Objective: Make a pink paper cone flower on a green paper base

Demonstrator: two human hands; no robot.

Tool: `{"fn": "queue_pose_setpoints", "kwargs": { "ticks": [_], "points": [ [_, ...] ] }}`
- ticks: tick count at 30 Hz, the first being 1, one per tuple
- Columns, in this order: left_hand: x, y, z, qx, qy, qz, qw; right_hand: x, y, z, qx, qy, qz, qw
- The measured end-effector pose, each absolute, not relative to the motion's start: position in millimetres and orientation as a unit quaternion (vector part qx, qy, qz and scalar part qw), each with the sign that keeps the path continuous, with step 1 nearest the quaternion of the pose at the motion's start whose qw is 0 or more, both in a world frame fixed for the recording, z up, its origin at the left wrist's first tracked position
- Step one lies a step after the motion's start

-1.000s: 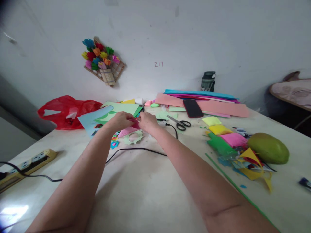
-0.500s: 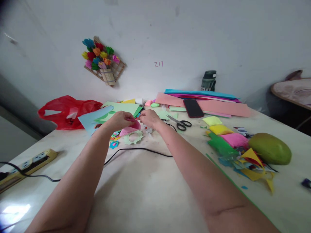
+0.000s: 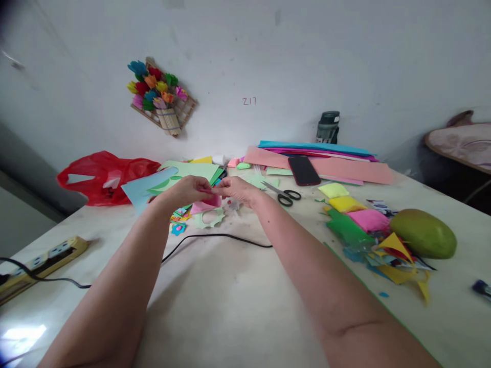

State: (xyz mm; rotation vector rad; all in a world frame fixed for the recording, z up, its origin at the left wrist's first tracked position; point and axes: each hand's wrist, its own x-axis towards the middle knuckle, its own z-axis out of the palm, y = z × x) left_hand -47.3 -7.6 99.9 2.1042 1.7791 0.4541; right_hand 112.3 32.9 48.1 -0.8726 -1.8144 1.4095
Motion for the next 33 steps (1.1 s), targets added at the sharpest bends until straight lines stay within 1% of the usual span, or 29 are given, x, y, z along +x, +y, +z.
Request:
{"fn": "queue_pose_setpoints", "kwargs": {
  "ticks": [3, 8, 14, 19, 24, 29, 33],
  "points": [
    [-47.9, -9.0, 100.2, 0.748, 0.609, 0.171, 0.203, 113.9, 32.4, 47.5, -0.32, -0.693, 0.557, 0.327],
    [-52.3, -7.6, 99.5, 0.765, 0.569, 0.178, 0.244, 114.1, 33.0, 45.9, -0.308, -0.711, 0.55, 0.311],
    [-51.6, -9.6, 101.8, 0.766, 0.584, 0.163, 0.213, 113.5, 33.8, 44.3, -0.286, -0.721, 0.557, 0.296],
    [-50.2, -10.6, 102.7, 0.768, 0.58, 0.162, 0.22, 113.4, 31.3, 44.7, -0.269, -0.709, 0.585, 0.289],
    [-52.5, -10.0, 102.8, 0.774, 0.571, 0.165, 0.219, 111.6, 28.2, 45.1, -0.234, -0.687, 0.621, 0.296],
    [-54.4, -9.8, 103.6, 0.778, 0.562, 0.166, 0.224, 107.4, 24.8, 43.9, -0.211, -0.622, 0.686, 0.315],
    [-56.2, -9.3, 103.3, 0.776, 0.565, 0.166, 0.227, 107.0, 28.0, 39.4, -0.217, -0.607, 0.691, 0.329]
  ]
}}
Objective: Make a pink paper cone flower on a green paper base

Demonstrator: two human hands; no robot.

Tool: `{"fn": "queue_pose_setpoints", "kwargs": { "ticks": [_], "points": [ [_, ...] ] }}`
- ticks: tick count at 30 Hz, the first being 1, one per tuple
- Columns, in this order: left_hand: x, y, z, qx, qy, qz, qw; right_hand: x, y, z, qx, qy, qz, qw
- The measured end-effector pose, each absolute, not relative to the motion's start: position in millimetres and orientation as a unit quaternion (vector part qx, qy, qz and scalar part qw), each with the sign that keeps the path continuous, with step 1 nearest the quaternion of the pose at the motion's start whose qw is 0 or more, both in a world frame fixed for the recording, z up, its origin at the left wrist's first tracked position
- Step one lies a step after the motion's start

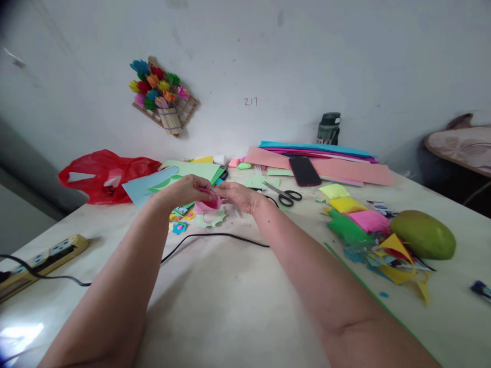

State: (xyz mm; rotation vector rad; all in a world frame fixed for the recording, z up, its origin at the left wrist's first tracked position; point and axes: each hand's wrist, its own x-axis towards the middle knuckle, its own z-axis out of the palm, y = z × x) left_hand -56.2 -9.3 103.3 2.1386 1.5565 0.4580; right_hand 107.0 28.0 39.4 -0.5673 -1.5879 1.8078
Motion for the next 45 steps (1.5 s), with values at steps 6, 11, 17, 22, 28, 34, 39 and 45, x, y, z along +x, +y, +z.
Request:
{"fn": "queue_pose_setpoints", "kwargs": {
  "ticks": [6, 11, 17, 22, 28, 34, 39, 45],
  "points": [
    [-59.7, -7.2, 100.9, 0.765, 0.598, 0.152, 0.183, 117.2, 41.6, 39.3, -0.216, -0.61, 0.643, 0.409],
    [-57.0, -8.1, 102.6, 0.758, 0.607, 0.151, 0.183, 116.9, 43.1, 44.0, -0.283, -0.621, 0.599, 0.419],
    [-57.9, -5.7, 101.6, 0.751, 0.617, 0.152, 0.18, 112.2, 32.1, 53.4, -0.337, -0.68, 0.539, 0.365],
    [-58.5, -5.2, 101.0, 0.75, 0.621, 0.147, 0.174, 111.7, 25.5, 62.1, -0.341, -0.717, 0.512, 0.328],
    [-57.5, -5.7, 101.1, 0.753, 0.621, 0.143, 0.164, 111.3, 30.8, 58.4, -0.341, -0.747, 0.475, 0.317],
    [-55.1, -7.2, 102.2, 0.75, 0.626, 0.139, 0.162, 111.4, 28.2, 61.4, -0.345, -0.775, 0.432, 0.305],
    [-51.9, -9.6, 102.9, 0.749, 0.626, 0.14, 0.166, 108.0, 27.1, 60.8, -0.369, -0.788, 0.392, 0.299],
    [-48.4, -9.6, 102.2, 0.738, 0.642, 0.136, 0.155, 99.1, 30.2, 56.1, -0.431, -0.803, 0.272, 0.309]
  ]
}}
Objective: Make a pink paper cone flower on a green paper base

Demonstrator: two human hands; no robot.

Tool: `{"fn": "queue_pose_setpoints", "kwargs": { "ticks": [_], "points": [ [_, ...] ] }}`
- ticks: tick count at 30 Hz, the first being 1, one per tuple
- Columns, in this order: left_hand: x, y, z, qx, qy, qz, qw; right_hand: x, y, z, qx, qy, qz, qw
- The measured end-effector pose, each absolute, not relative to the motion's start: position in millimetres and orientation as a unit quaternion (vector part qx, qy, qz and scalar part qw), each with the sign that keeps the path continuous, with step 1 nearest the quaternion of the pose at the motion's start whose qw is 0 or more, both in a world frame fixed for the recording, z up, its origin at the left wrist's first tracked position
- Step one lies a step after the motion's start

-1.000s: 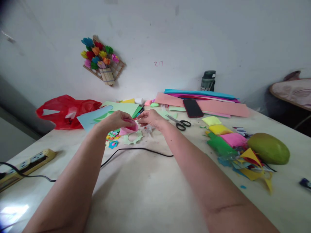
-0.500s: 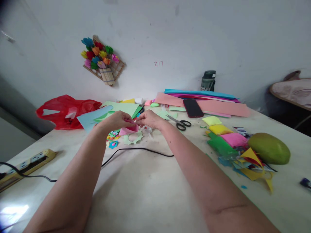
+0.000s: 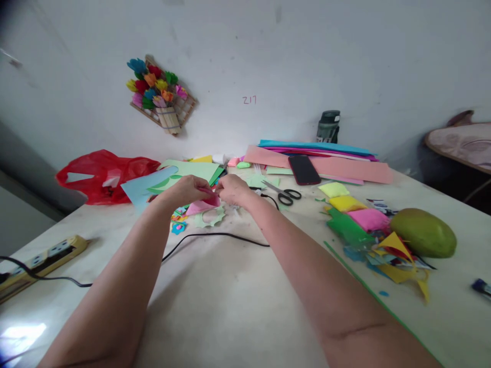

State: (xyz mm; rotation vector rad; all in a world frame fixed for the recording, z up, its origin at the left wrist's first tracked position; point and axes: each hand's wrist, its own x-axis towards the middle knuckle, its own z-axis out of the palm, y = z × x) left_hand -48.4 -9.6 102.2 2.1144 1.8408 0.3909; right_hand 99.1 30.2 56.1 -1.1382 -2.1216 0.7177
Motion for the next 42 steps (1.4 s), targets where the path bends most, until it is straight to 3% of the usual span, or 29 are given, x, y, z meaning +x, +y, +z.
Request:
{"fn": "queue_pose_setpoints", "kwargs": {
  "ticks": [13, 24, 32, 42],
  "points": [
    [-50.8, -7.5, 101.5, 0.724, 0.662, 0.132, 0.143, 102.5, 31.1, 57.4, -0.526, -0.786, 0.106, 0.308],
    [-60.5, -0.8, 98.0, 0.734, 0.62, 0.207, 0.183, 105.0, 27.9, 62.4, -0.445, -0.667, 0.456, 0.386],
    [-64.7, 0.8, 97.1, 0.74, 0.59, 0.236, 0.219, 103.6, 28.3, 55.5, -0.373, -0.671, 0.498, 0.402],
    [-57.1, -3.8, 103.0, 0.726, 0.62, 0.235, 0.181, 96.9, 27.9, 51.2, -0.386, -0.687, 0.487, 0.376]
  ]
}}
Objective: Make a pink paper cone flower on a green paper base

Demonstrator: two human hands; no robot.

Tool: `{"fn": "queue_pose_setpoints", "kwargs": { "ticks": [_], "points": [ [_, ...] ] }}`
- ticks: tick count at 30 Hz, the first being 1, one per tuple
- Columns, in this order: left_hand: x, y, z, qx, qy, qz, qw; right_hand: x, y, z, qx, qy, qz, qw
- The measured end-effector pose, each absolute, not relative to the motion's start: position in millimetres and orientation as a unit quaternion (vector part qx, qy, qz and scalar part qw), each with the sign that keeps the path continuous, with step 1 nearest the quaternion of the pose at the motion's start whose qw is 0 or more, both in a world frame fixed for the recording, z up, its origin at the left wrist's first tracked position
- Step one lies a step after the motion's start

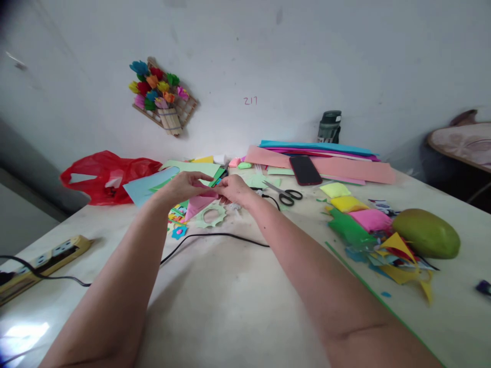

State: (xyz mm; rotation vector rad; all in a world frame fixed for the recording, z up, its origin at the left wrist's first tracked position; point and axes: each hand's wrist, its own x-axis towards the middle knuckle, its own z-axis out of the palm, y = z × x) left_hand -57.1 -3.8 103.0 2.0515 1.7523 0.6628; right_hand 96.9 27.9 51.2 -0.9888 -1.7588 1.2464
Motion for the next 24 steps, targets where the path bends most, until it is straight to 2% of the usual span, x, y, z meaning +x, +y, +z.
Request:
{"fn": "queue_pose_setpoints", "kwargs": {
  "ticks": [7, 11, 15, 21, 24],
  "points": [
    [-68.9, -3.6, 102.5, 0.722, 0.575, 0.281, 0.263, 98.6, 29.8, 51.9, -0.403, -0.706, 0.433, 0.389],
    [-73.3, -7.7, 100.8, 0.749, 0.534, 0.229, 0.319, 99.4, 29.6, 51.6, -0.398, -0.71, 0.432, 0.388],
    [-69.3, -7.9, 95.3, 0.766, 0.525, 0.201, 0.312, 99.3, 32.3, 48.7, -0.4, -0.723, 0.401, 0.396],
    [-65.4, -6.0, 91.0, 0.758, 0.531, 0.209, 0.314, 105.7, 33.6, 56.6, -0.399, -0.747, 0.19, 0.497],
    [-66.8, -4.3, 88.2, 0.746, 0.551, 0.204, 0.314, 109.4, 28.5, 62.6, -0.359, -0.785, 0.215, 0.458]
  ]
}}
